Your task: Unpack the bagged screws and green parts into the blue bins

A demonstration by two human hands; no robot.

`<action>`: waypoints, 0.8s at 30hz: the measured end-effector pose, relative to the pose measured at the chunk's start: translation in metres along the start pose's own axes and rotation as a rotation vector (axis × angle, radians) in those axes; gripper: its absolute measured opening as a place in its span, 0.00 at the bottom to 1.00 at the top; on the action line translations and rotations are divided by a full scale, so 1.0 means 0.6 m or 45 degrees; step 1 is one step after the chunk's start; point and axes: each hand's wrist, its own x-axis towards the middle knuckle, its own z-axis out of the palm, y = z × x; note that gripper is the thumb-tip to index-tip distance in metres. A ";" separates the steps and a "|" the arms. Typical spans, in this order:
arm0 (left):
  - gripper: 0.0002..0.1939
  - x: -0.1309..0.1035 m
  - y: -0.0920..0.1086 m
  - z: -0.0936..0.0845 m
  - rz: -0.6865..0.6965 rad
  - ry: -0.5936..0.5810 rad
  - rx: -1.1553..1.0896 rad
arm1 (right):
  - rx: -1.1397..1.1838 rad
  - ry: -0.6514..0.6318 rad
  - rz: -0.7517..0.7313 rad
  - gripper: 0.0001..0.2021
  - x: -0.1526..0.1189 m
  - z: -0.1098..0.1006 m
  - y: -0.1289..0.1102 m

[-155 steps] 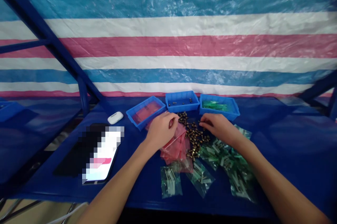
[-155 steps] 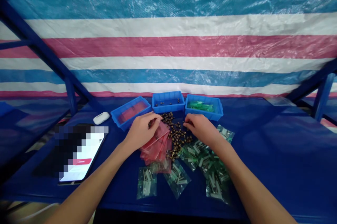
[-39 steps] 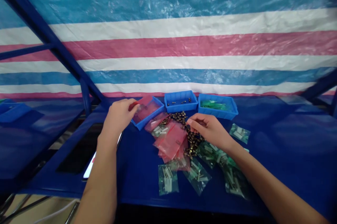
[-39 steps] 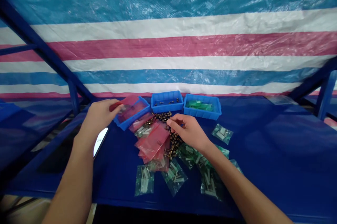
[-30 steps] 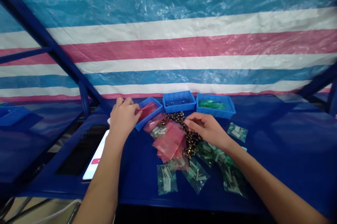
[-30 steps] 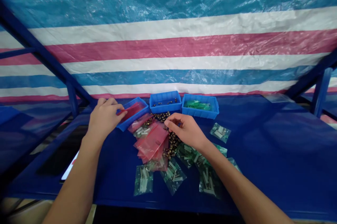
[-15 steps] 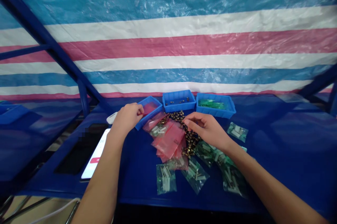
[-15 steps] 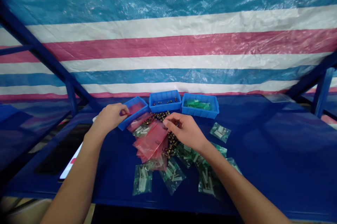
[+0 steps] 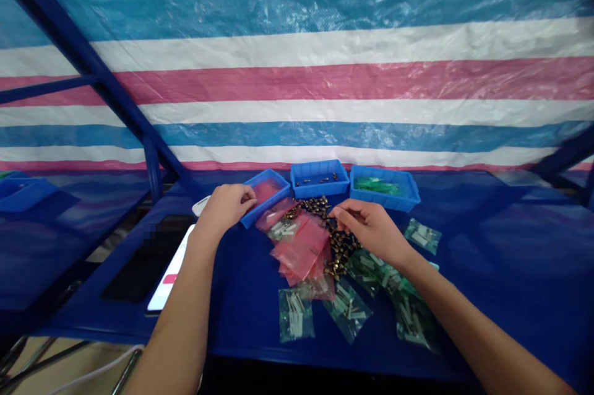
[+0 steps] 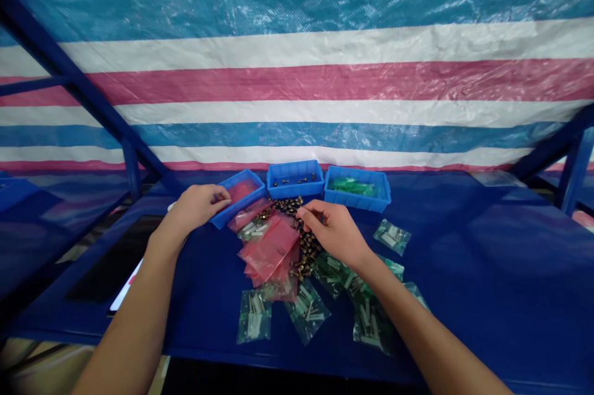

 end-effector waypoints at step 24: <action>0.25 -0.016 0.048 -0.021 -0.152 0.015 0.301 | -0.482 -0.312 -0.593 0.08 -0.006 0.013 0.007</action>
